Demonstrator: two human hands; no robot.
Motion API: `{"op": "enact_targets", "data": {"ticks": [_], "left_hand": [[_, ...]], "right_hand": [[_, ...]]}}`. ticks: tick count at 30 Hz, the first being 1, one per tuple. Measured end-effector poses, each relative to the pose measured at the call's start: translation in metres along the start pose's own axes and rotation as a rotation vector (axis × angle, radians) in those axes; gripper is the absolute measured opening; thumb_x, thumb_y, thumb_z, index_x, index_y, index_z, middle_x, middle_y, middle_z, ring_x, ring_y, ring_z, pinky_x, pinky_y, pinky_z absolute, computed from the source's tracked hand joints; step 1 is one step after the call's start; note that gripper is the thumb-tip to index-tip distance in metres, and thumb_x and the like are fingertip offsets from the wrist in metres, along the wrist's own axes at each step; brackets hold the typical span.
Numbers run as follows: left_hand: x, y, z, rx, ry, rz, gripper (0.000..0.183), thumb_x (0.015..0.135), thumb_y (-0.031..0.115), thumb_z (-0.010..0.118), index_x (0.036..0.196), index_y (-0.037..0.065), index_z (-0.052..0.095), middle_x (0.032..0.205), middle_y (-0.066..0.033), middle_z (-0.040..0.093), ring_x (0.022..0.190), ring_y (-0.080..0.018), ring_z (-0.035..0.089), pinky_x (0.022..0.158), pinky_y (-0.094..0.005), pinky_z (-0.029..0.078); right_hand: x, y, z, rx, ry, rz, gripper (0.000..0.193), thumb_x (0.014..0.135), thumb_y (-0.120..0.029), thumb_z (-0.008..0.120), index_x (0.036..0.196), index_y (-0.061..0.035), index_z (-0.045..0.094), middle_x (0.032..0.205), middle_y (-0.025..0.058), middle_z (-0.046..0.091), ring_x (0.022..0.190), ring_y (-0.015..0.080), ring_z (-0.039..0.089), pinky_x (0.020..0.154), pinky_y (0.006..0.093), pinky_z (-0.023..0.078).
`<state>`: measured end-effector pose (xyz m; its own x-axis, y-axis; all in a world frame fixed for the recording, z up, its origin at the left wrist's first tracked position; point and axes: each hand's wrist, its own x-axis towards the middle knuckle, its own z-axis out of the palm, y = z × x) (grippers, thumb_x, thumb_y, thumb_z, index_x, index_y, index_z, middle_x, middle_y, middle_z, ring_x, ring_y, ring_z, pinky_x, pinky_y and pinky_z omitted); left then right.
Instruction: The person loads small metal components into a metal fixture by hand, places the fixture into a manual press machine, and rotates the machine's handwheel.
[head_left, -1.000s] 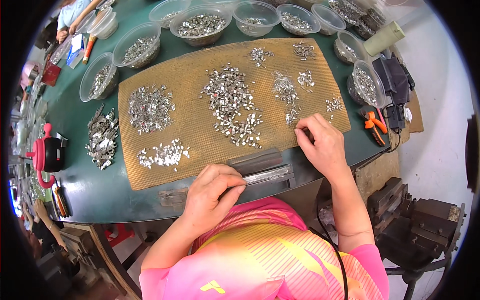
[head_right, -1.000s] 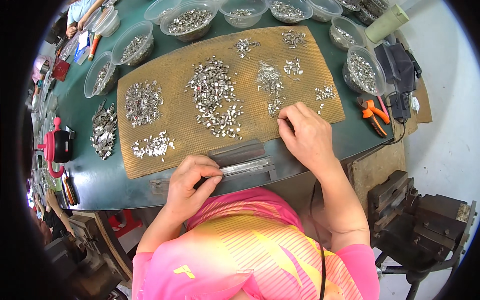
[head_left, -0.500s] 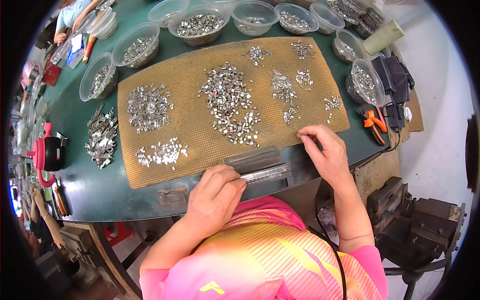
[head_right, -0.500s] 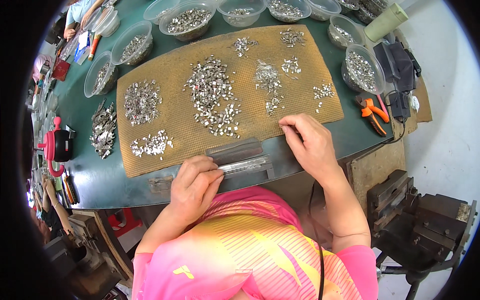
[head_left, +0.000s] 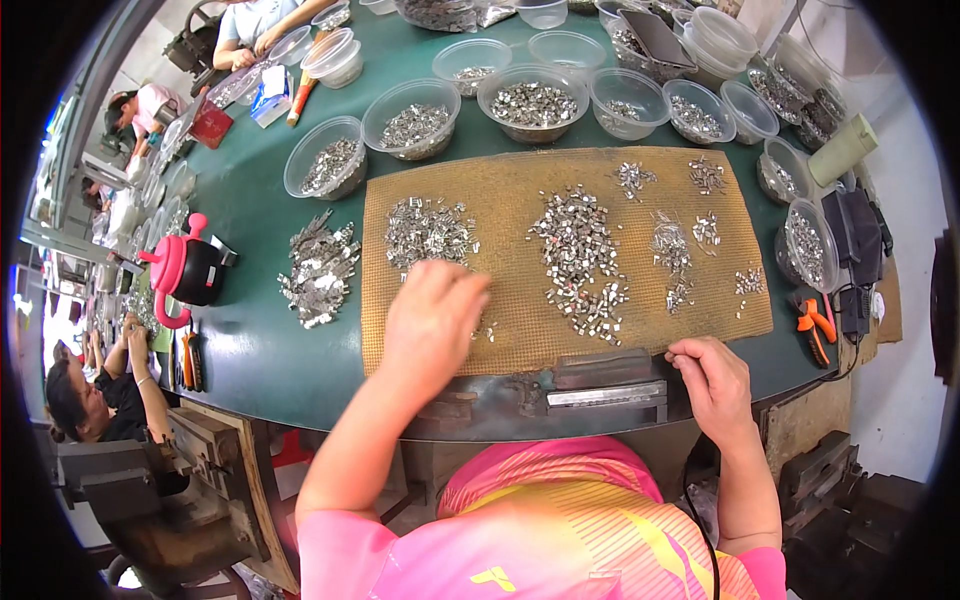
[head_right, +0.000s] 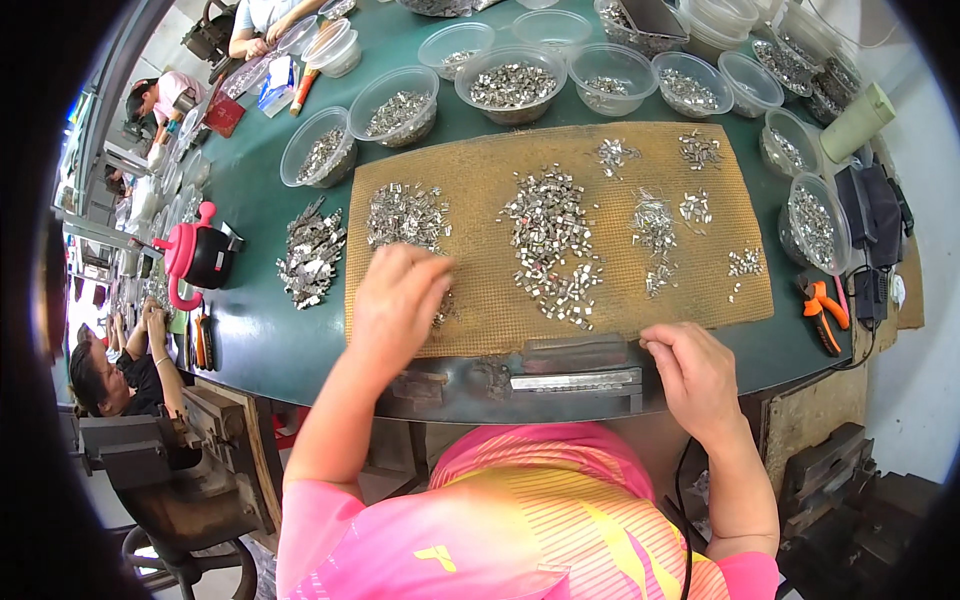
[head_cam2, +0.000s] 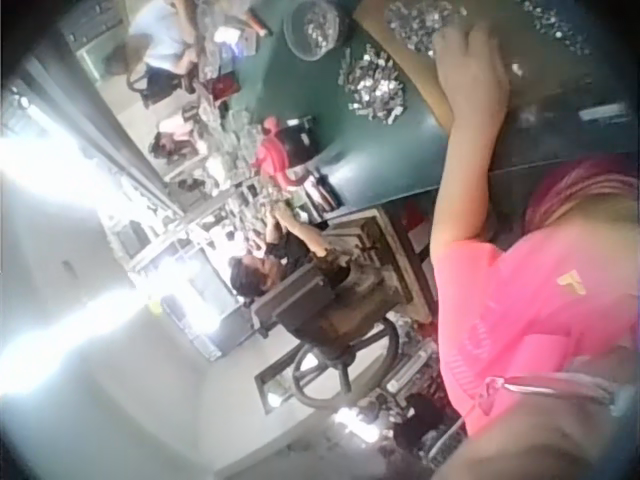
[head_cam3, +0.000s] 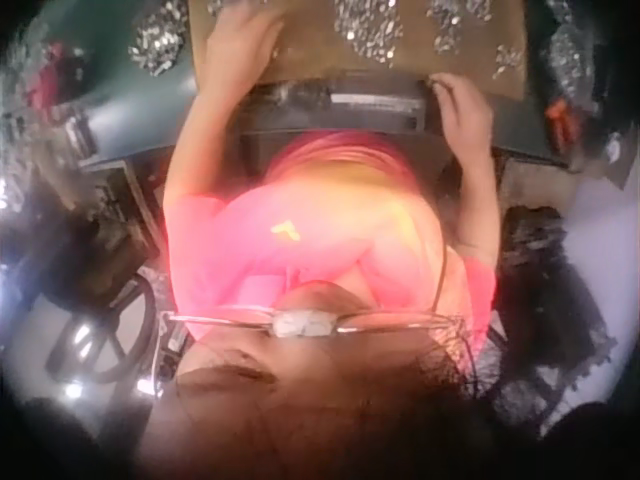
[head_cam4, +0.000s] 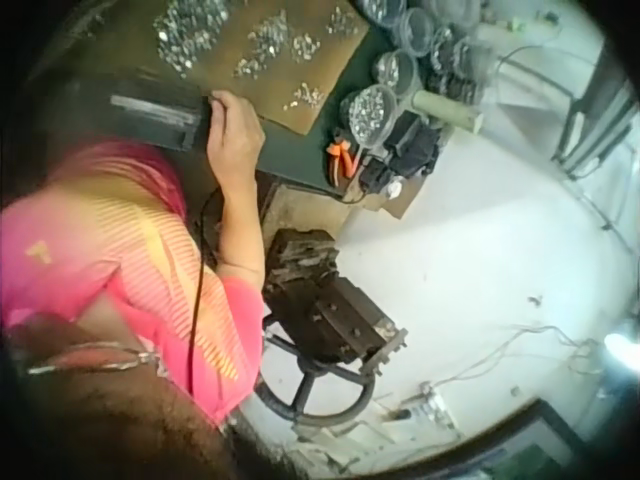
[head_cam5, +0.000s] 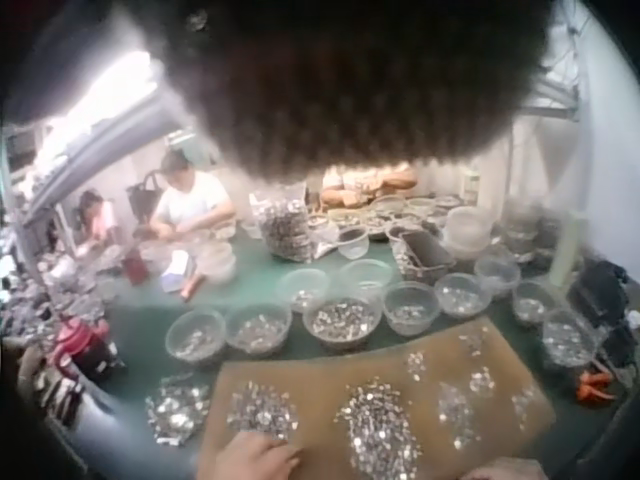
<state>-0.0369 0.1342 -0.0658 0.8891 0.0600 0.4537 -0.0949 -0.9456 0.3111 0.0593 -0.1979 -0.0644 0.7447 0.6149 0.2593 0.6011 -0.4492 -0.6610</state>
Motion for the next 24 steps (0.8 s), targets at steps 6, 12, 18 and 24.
{"op": "enact_targets", "data": {"ticks": [6,12,18,24], "left_hand": [[0.015,-0.036,0.020,0.149,-0.118,0.010,0.012,0.086,0.008,0.074,0.097,0.007,0.071,0.096,-0.0100,0.063,0.096,-0.0327,0.060,0.084,-0.0428,0.051],[0.025,-0.030,0.021,0.161,-0.154,0.032,0.009,0.084,0.006,0.072,0.091,0.005,0.065,0.093,-0.0125,0.059,0.095,-0.0337,0.058,0.084,-0.0441,0.049],[0.020,-0.027,0.030,0.243,-0.142,0.082,0.009,0.088,0.006,0.069,0.093,0.004,0.062,0.093,-0.0120,0.057,0.094,-0.0317,0.056,0.084,-0.0422,0.049],[0.017,-0.027,0.036,0.247,-0.125,0.095,0.010,0.089,0.005,0.067,0.095,0.002,0.060,0.094,-0.0132,0.055,0.094,-0.0319,0.055,0.084,-0.0421,0.049]], "right_hand": [[0.002,-0.015,0.005,0.031,-0.024,-0.101,0.011,0.088,-0.001,0.072,0.099,-0.0039,0.068,0.092,0.0109,0.073,0.083,0.0315,0.070,0.075,0.0396,0.055],[-0.001,-0.015,0.013,0.096,-0.127,-0.188,0.013,0.088,-0.003,0.072,0.101,-0.0048,0.067,0.107,0.0090,0.072,0.107,0.0306,0.069,0.095,0.0435,0.053],[-0.012,-0.013,0.024,0.060,-0.134,-0.200,0.014,0.088,-0.004,0.073,0.100,-0.0048,0.067,0.111,0.0083,0.071,0.111,0.0300,0.067,0.099,0.0455,0.051],[-0.016,-0.017,0.030,-0.041,-0.097,-0.239,0.017,0.085,-0.004,0.074,0.100,-0.0045,0.067,0.111,0.0087,0.071,0.110,0.0288,0.067,0.099,0.0467,0.051]]}}
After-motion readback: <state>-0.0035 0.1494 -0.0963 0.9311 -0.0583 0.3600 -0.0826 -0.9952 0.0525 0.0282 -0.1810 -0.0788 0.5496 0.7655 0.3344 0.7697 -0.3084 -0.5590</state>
